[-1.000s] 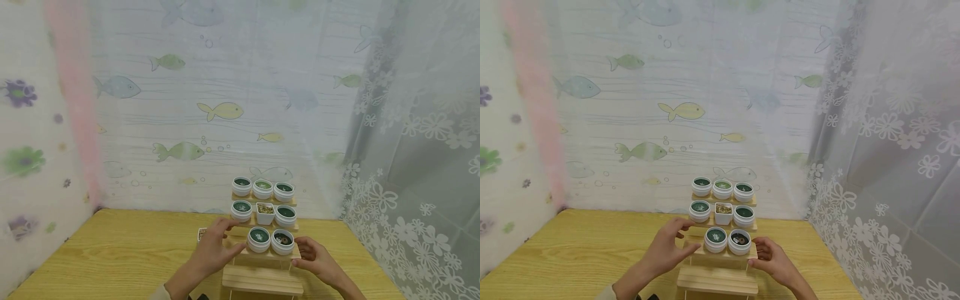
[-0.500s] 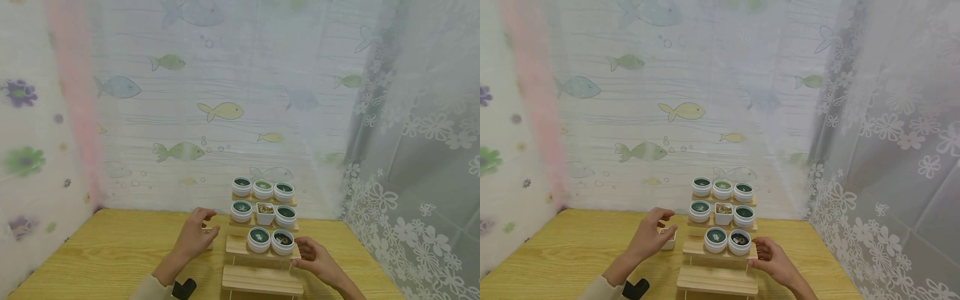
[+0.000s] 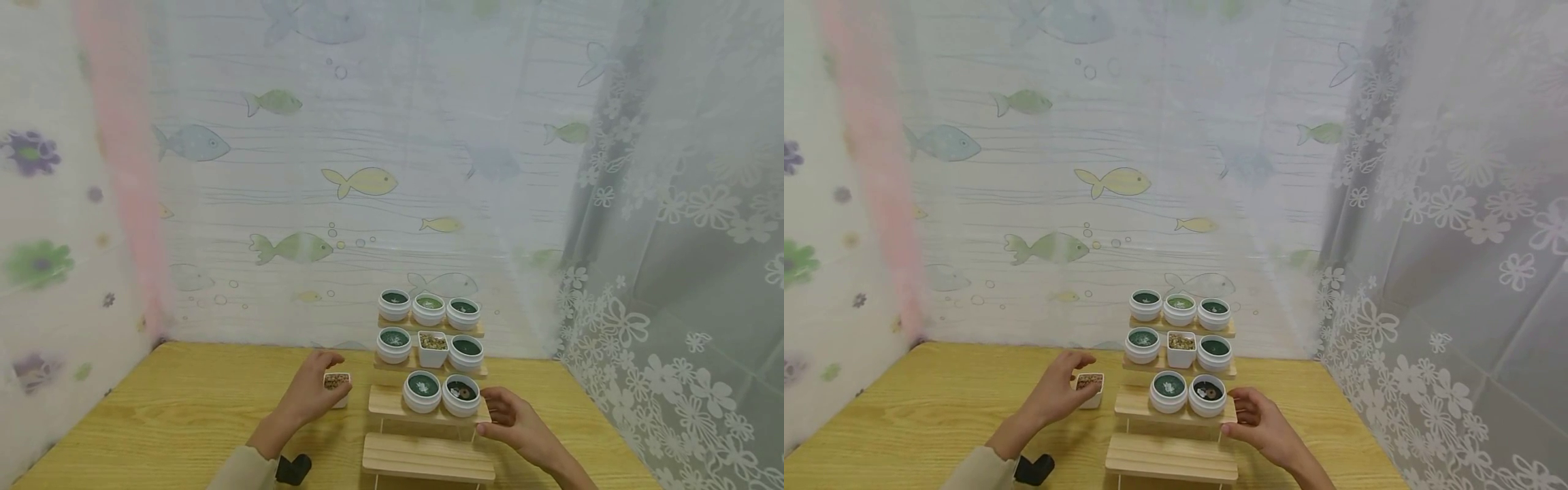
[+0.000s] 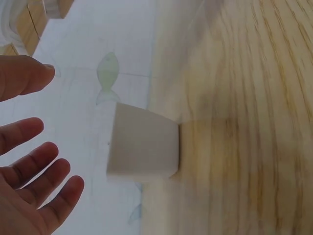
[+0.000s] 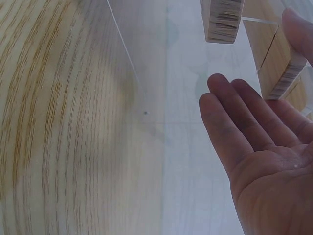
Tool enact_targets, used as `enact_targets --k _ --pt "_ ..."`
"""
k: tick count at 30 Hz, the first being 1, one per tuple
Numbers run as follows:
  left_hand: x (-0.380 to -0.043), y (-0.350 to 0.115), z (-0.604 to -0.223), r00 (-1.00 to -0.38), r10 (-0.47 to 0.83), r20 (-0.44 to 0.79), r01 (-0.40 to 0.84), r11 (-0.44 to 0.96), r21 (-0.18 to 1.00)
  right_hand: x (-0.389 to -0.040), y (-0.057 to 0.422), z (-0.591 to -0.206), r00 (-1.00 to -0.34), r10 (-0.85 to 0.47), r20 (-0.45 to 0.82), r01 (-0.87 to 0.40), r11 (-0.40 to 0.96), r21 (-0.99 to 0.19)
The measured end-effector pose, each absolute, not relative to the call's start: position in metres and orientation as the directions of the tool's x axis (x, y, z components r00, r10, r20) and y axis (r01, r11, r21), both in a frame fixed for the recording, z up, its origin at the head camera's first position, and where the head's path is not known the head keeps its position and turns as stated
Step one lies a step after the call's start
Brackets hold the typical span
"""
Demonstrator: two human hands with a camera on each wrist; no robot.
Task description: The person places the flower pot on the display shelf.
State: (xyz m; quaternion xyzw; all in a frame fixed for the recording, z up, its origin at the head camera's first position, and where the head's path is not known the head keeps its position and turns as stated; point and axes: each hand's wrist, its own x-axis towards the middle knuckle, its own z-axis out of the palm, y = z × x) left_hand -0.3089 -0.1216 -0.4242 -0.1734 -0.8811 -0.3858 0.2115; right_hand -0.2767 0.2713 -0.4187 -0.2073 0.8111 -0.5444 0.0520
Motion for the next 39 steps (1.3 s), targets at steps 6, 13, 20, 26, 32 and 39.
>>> enact_targets --k 6,13,20,26,32,39 --pt "-0.313 -0.126 -0.432 -0.882 0.141 0.450 0.427 0.643 0.636 -0.276 0.271 -0.418 -0.905 -0.400 0.148 -0.286 0.313 -0.906" --pt "-0.318 -0.127 -0.439 -0.910 0.156 0.384 0.385 0.661 0.644 -0.276 0.272 -0.419 -0.902 -0.404 0.153 -0.292 0.309 -0.905" --pt "-0.326 -0.126 -0.448 -0.914 0.140 0.381 0.377 0.642 0.668 -0.277 0.271 -0.420 -0.904 -0.400 0.151 -0.289 0.312 -0.905" --pt "-0.325 -0.124 -0.452 -0.916 0.135 0.377 0.372 0.636 0.677 -0.277 0.271 -0.420 -0.902 -0.405 0.149 -0.286 0.301 -0.910" --pt "-0.323 -0.124 -0.453 -0.934 0.141 0.328 0.342 0.619 0.707 -0.276 0.271 -0.419 -0.902 -0.404 0.150 -0.289 0.308 -0.906" --pt "-0.322 -0.126 -0.455 -0.935 0.151 0.321 0.344 0.607 0.716 -0.276 0.271 -0.419 -0.904 -0.399 0.154 -0.292 0.315 -0.903"
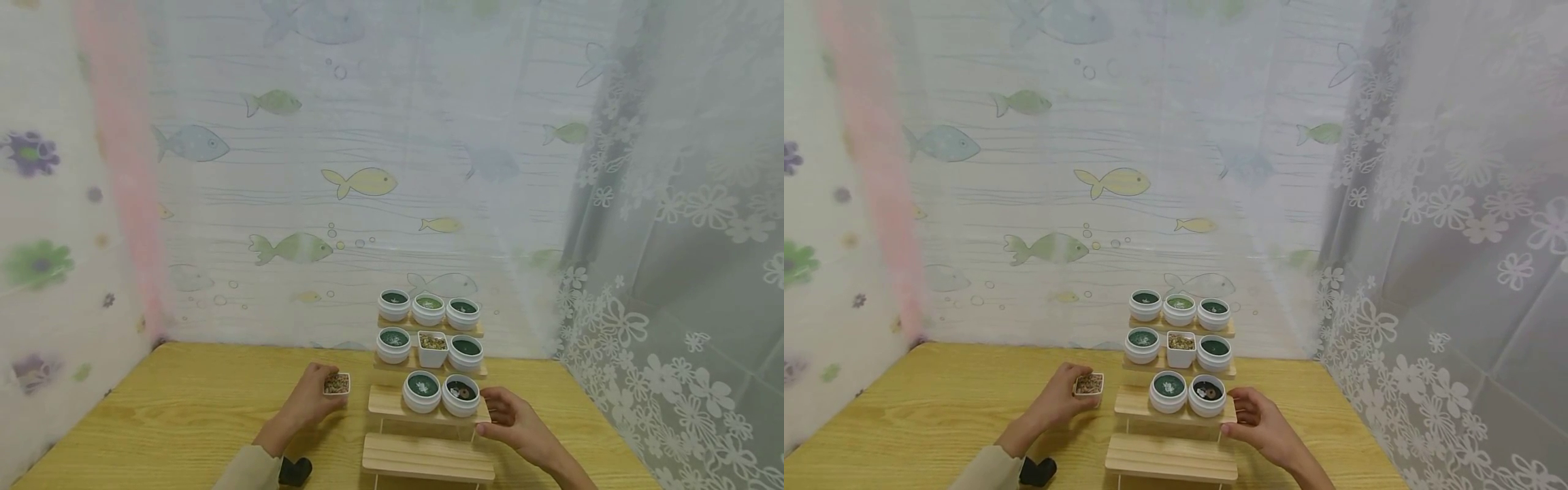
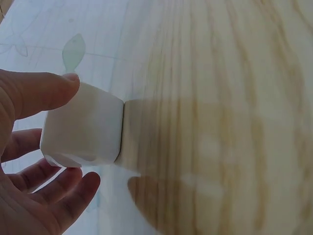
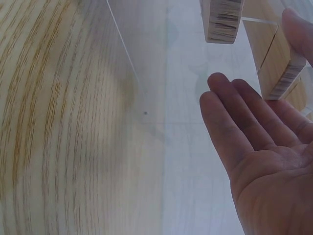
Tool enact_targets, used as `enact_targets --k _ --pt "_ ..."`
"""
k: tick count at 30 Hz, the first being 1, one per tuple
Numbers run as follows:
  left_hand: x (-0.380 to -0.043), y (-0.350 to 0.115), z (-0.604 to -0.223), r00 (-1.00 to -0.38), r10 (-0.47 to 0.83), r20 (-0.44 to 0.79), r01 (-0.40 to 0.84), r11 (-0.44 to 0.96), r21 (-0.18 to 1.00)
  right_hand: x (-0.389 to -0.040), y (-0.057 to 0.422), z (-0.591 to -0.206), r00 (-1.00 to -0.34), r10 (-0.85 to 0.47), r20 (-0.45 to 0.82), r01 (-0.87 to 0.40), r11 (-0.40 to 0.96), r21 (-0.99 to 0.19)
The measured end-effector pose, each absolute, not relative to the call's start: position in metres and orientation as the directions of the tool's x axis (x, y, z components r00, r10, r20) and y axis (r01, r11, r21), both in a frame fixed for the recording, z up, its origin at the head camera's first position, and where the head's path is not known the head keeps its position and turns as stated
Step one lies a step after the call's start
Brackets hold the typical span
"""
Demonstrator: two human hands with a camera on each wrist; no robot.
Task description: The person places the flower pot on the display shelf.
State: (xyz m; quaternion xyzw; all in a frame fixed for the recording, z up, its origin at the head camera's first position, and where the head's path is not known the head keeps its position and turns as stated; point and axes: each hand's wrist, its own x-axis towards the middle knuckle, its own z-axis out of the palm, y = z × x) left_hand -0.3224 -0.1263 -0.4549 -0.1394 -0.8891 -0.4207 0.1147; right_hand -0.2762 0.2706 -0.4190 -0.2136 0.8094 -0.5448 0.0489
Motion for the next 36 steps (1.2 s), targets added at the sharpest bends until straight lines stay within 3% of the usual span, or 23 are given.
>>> enact_targets --k 36 --pt "-0.3221 -0.1277 -0.4531 -0.944 0.123 0.305 0.315 0.606 0.730 -0.2772 0.2712 -0.4216 -0.896 -0.411 0.168 -0.307 0.300 -0.903"
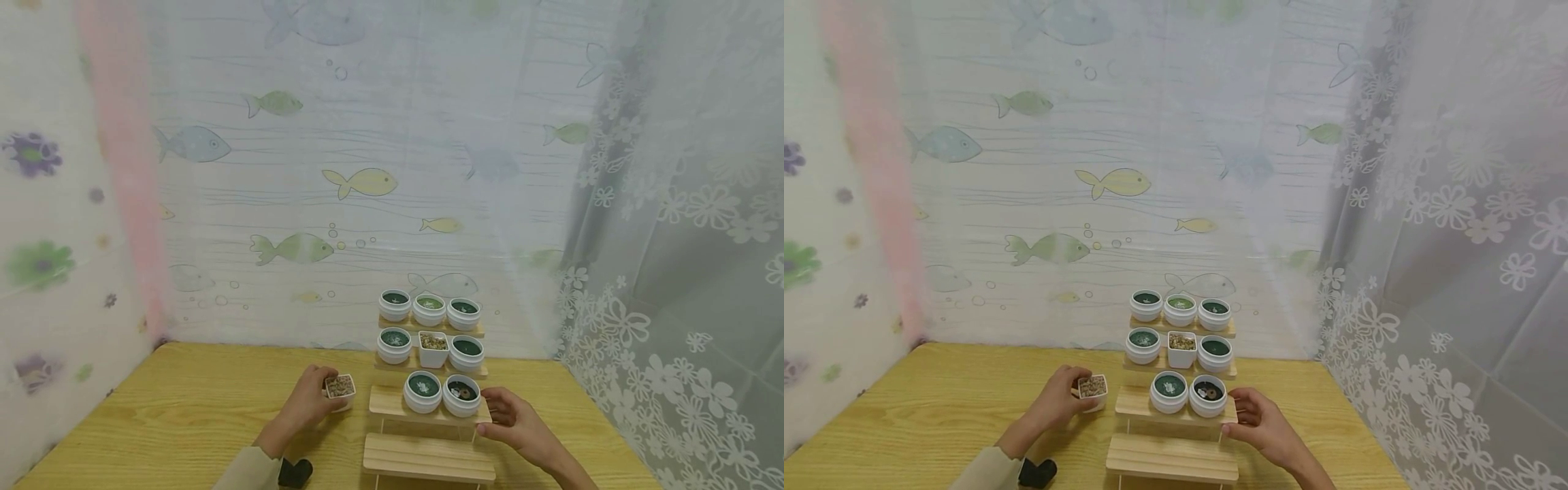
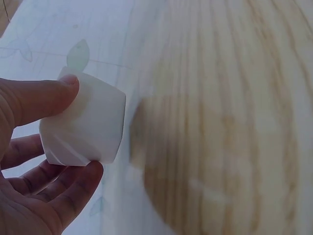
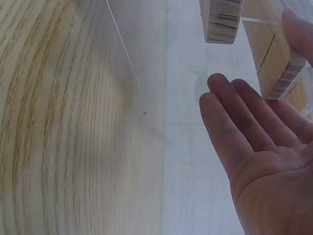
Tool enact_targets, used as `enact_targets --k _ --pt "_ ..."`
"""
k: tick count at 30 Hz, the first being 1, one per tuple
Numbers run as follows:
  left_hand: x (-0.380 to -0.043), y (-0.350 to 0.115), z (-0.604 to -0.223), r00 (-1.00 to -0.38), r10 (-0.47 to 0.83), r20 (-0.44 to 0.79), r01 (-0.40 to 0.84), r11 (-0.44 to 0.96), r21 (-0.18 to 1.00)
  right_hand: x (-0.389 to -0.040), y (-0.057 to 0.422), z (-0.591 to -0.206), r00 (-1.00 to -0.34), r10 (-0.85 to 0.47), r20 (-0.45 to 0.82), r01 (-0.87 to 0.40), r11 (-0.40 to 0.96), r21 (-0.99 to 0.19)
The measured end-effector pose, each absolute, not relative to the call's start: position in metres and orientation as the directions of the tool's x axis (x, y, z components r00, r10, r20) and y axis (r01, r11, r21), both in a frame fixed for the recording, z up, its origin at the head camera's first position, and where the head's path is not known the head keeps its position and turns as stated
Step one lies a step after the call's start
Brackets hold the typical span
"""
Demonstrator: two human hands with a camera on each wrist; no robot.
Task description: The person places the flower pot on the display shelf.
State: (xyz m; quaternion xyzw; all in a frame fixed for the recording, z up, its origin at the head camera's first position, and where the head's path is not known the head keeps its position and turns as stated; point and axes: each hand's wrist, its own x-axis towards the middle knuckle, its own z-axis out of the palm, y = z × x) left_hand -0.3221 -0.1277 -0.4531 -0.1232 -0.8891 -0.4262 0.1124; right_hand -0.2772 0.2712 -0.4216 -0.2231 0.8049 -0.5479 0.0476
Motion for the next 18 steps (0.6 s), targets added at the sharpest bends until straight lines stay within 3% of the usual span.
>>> enact_targets --k 18 --pt "-0.310 -0.123 -0.418 -0.917 0.132 0.377 0.387 0.529 0.755 -0.276 0.271 -0.421 -0.891 -0.424 0.165 -0.305 0.289 -0.907"
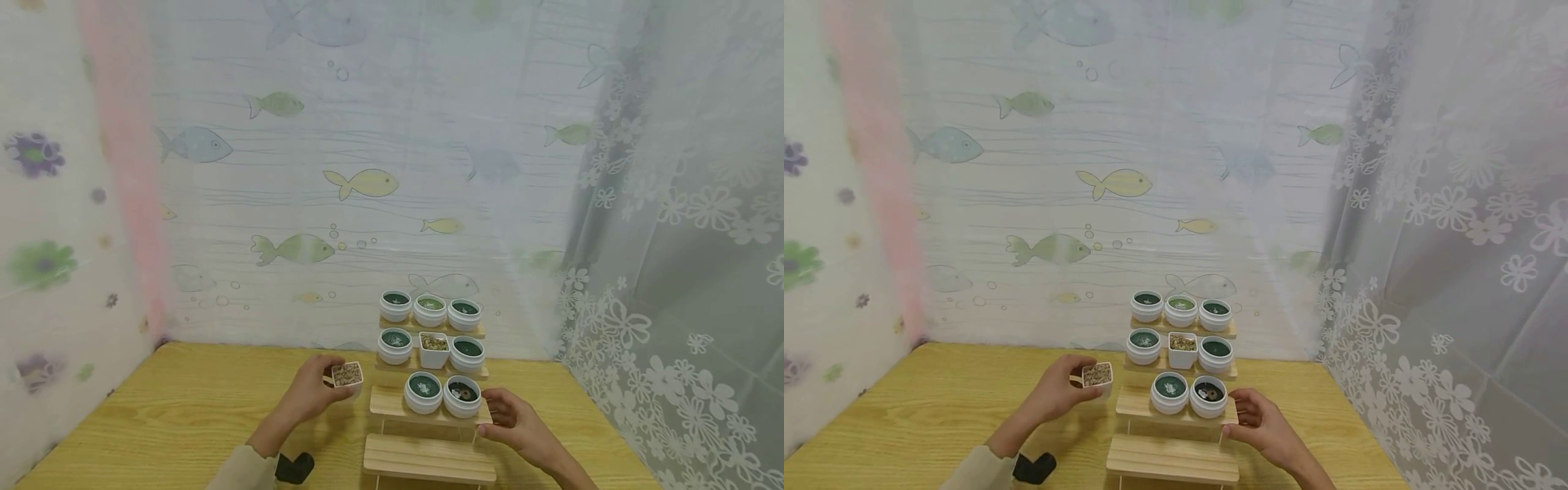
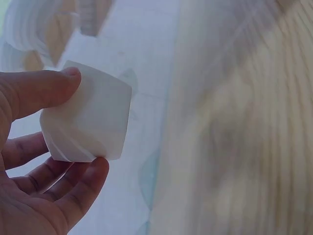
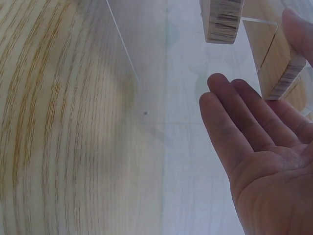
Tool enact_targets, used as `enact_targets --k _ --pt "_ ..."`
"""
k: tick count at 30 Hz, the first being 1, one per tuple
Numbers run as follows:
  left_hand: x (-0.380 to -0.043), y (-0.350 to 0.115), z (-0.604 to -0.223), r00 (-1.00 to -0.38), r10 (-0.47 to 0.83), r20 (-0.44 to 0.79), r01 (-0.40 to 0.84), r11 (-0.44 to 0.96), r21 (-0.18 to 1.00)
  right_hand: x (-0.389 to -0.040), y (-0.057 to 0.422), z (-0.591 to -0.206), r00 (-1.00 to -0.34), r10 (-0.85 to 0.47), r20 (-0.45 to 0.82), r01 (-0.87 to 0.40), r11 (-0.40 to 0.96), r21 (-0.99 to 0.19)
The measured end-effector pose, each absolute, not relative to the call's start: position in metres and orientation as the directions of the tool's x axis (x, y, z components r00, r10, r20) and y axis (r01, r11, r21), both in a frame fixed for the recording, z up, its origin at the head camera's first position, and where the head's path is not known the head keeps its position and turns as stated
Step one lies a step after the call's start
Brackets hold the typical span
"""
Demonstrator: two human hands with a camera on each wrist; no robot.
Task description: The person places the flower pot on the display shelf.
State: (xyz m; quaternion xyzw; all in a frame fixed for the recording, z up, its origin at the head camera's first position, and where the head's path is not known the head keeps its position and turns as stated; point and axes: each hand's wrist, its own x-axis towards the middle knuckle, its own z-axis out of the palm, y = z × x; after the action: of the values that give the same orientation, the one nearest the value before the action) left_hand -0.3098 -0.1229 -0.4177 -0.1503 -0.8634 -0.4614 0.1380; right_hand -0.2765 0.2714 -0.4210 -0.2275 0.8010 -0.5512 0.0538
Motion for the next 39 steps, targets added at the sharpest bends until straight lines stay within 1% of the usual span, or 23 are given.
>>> enact_targets --k 8,18,31,39 --pt "-0.296 -0.117 -0.395 -0.908 0.162 0.387 0.415 0.476 0.775 -0.276 0.271 -0.420 -0.897 -0.415 0.155 -0.293 0.295 -0.909" --pt "-0.283 -0.111 -0.379 -0.872 0.208 0.443 0.487 0.464 0.740 -0.276 0.271 -0.421 -0.896 -0.417 0.151 -0.289 0.290 -0.912" --pt "-0.273 -0.098 -0.373 -0.840 0.289 0.458 0.541 0.387 0.747 -0.277 0.271 -0.420 -0.894 -0.416 0.164 -0.303 0.294 -0.907" --pt "-0.272 -0.089 -0.379 -0.821 0.312 0.478 0.567 0.357 0.742 -0.276 0.271 -0.420 -0.895 -0.416 0.158 -0.298 0.296 -0.907"
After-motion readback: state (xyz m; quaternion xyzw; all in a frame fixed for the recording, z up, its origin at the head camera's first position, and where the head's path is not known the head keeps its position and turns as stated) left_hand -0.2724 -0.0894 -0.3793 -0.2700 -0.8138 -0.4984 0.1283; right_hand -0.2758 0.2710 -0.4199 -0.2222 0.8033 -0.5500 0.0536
